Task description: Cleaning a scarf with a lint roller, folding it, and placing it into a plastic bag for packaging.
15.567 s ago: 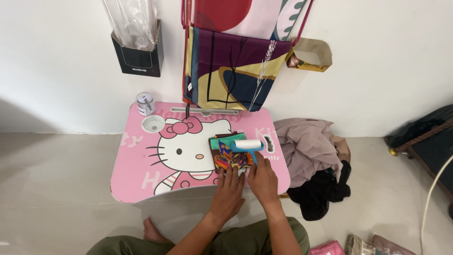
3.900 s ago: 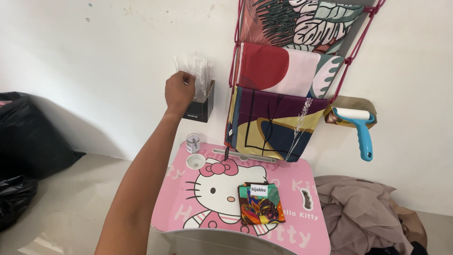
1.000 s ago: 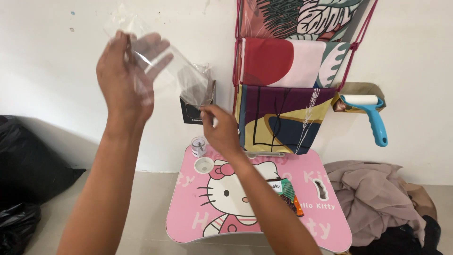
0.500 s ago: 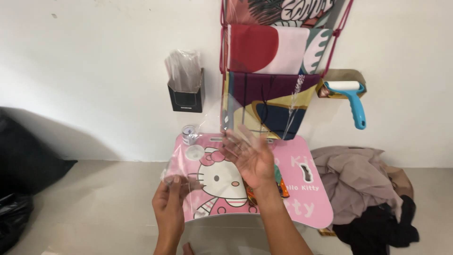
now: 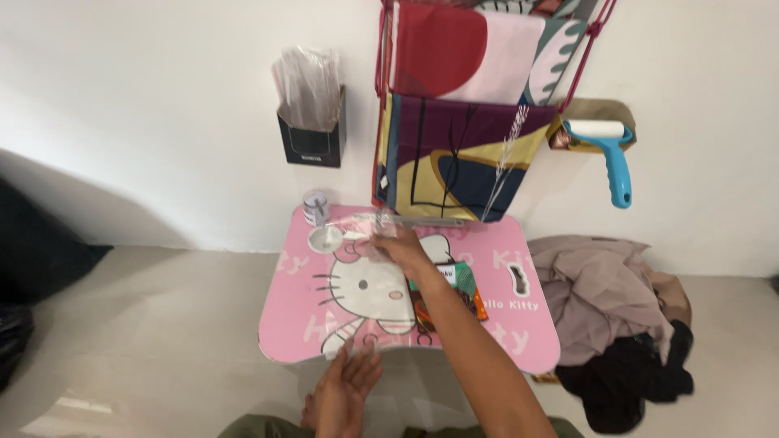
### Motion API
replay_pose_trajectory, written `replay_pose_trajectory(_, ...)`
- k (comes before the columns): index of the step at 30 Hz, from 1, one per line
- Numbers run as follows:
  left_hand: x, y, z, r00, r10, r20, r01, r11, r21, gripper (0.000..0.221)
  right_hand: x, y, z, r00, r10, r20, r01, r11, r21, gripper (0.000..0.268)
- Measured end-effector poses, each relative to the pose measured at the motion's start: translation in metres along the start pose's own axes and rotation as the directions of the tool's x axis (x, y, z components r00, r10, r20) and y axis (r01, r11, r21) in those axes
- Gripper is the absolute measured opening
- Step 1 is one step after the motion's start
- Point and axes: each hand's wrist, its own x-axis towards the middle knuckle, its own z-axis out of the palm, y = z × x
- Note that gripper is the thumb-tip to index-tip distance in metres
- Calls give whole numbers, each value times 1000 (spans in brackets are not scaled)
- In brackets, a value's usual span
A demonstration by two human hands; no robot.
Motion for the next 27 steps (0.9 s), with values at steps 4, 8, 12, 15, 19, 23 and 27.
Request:
replay_pose_trajectory(4,-10,5,18,998,-43,44,40,998,55,53,51,46,-44,950,-293,-105,279,951,-130,52)
replay_pose_trajectory(8,-12,3,25,998,-43,46,39,996,80,54,-12,34,-110,846,-506,-170,459,852,-251,34)
replay_pose_trajectory(12,-8,-3,22,998,-45,43,36,983,180,47,-66,40,-147,902,-427,-70,335,791,-512,27)
replay_pose_trajectory(15,-1,-7,17,997,-45,55,29,965,259,39,-72,51,-151,943,-318,98,311,735,-602,38)
replay_pose_trajectory(19,-26,12,34,996,-72,55,36,870,492,50,-53,61,-150,900,-285,330,436,559,-705,48)
replay_pose_trajectory(23,-28,2,20,988,-141,67,76,807,585,65,-40,66,-148,913,-231,336,407,518,-752,45)
replay_pose_trajectory(27,3,-37,-5,970,-197,141,39,702,711,52,-33,76,-148,863,-293,412,504,431,-749,41)
